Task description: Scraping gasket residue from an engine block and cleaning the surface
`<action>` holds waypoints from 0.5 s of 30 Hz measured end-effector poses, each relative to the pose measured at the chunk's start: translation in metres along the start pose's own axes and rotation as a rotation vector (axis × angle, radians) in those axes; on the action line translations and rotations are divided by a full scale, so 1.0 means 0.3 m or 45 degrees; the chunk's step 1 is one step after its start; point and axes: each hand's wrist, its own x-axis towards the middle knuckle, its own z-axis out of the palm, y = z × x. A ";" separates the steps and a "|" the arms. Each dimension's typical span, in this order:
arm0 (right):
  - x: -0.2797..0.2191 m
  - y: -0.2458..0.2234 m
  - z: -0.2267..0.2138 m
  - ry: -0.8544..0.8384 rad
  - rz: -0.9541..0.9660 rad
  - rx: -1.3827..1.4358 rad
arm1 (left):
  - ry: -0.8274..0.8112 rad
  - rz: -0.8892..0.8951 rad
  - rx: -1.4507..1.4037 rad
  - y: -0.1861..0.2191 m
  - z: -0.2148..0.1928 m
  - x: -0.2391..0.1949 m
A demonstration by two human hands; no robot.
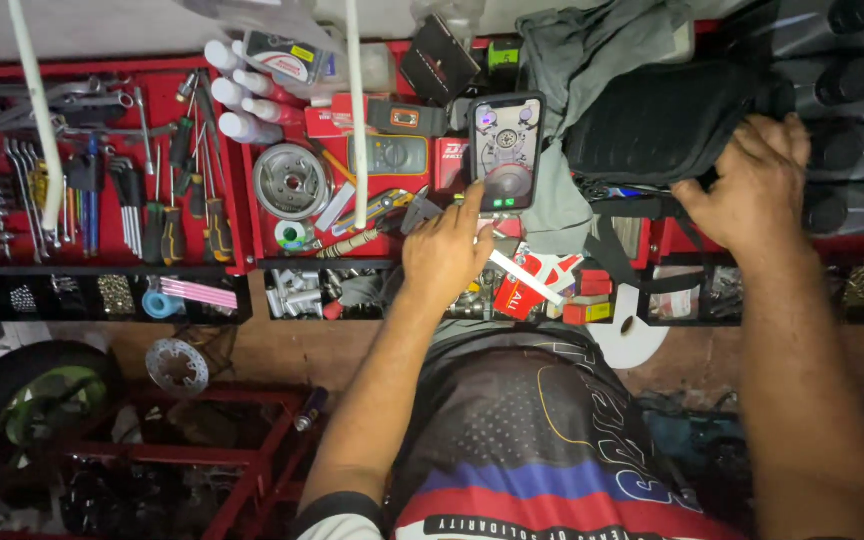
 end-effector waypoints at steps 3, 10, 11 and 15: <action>-0.001 -0.001 0.006 0.028 -0.005 -0.034 | 0.104 0.111 -0.042 0.011 -0.021 0.024; 0.006 -0.008 0.003 -0.043 0.039 0.022 | 0.023 0.040 -0.044 0.006 -0.023 0.039; 0.011 -0.014 -0.005 -0.003 0.014 0.036 | 0.087 0.020 0.026 0.001 -0.027 0.033; 0.020 -0.029 -0.021 -0.014 0.019 0.058 | 0.022 0.062 0.011 0.010 -0.042 0.057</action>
